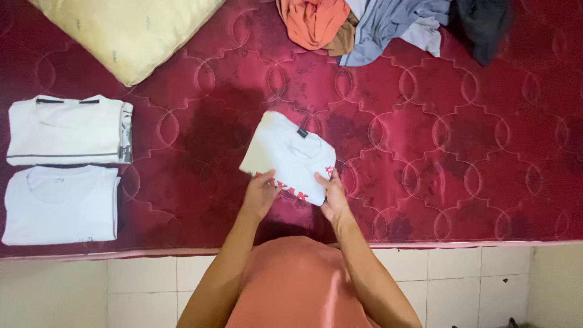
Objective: The person folds a white t-shirt by hand on a bed, aligning the sleeves and folding it into a rectangle before placing it on a stack of folded shirts.
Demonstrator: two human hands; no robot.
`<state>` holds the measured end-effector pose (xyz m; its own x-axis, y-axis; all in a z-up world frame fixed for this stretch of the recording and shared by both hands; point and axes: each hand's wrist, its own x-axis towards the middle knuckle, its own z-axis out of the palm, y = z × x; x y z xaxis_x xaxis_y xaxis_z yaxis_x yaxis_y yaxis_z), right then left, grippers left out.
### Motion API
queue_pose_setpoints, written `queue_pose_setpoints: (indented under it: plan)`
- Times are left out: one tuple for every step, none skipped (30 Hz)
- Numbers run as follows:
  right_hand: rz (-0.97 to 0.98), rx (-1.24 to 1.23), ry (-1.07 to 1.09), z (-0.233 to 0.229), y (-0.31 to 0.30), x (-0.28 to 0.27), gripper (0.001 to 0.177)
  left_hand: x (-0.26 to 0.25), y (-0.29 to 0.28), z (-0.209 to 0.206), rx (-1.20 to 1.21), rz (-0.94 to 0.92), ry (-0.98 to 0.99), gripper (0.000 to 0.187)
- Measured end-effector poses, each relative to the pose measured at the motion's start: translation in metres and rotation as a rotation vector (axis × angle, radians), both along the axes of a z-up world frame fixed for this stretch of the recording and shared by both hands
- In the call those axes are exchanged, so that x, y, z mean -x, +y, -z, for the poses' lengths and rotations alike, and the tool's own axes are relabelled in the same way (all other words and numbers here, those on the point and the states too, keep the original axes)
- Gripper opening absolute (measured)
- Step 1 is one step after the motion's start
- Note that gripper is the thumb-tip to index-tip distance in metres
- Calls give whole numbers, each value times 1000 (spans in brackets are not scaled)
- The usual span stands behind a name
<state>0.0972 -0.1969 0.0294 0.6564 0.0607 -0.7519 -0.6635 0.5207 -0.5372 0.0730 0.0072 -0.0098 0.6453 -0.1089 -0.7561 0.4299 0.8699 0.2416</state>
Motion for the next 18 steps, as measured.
queue_pose_setpoints:
  plan:
    - [-36, 41, -58, 5, -4, -2, 60, 9, 0, 18, 37, -5, -13, 28]
    - [-72, 82, -116, 12, -10, -3, 60, 21, 1, 39, 65, 17, -44, 27]
    - [-112, 119, -172, 22, -15, -2, 60, 34, 2, 59, 89, 35, -86, 27]
    - [-214, 266, -110, 35, -22, 0, 60, 48, 5, 77, 107, 53, -121, 27]
    - [-318, 410, -48, 48, -30, 2, 61, 62, 8, 88, 15, 90, -38, 26]
    - [-422, 553, 14, 63, -38, 5, 61, 73, 12, 94, -109, 158, 78, 26]
    - [-369, 531, 0, 75, -47, 10, 62, 80, 15, 95, -263, 247, 216, 33]
    - [-316, 510, -14, 86, -56, 18, 62, 81, 20, 92, -299, 265, 250, 32]
    - [-264, 490, -26, 96, -64, 23, 63, 81, 24, 87, -333, 282, 286, 31]
    - [-244, 472, -34, 107, -69, 23, 62, 80, 26, 80, -366, 300, 323, 30]
    - [-225, 456, -34, 114, -74, 26, 61, 78, 27, 74, -463, 378, 300, 31]
    - [-205, 440, -35, 119, -79, 29, 60, 70, 28, 70, -559, 456, 277, 31]
    - [-194, 447, -56, 123, -80, 30, 59, 64, 29, 67, -657, 535, 249, 32]
    - [-182, 454, -77, 125, -80, 31, 58, 66, 28, 63, -713, 492, 207, 34]
    - [-167, 463, -107, 126, -80, 25, 57, 62, 26, 62, -768, 448, 156, 36]
    - [-172, 508, -99, 126, -78, 21, 51, 58, 25, 61, -823, 402, 104, 37]
    - [-176, 554, -88, 126, -77, 19, 44, 56, 25, 61, -905, 421, 84, 35]
    - [-181, 600, -78, 127, -75, 17, 38, 54, 25, 62, -987, 439, 64, 34]
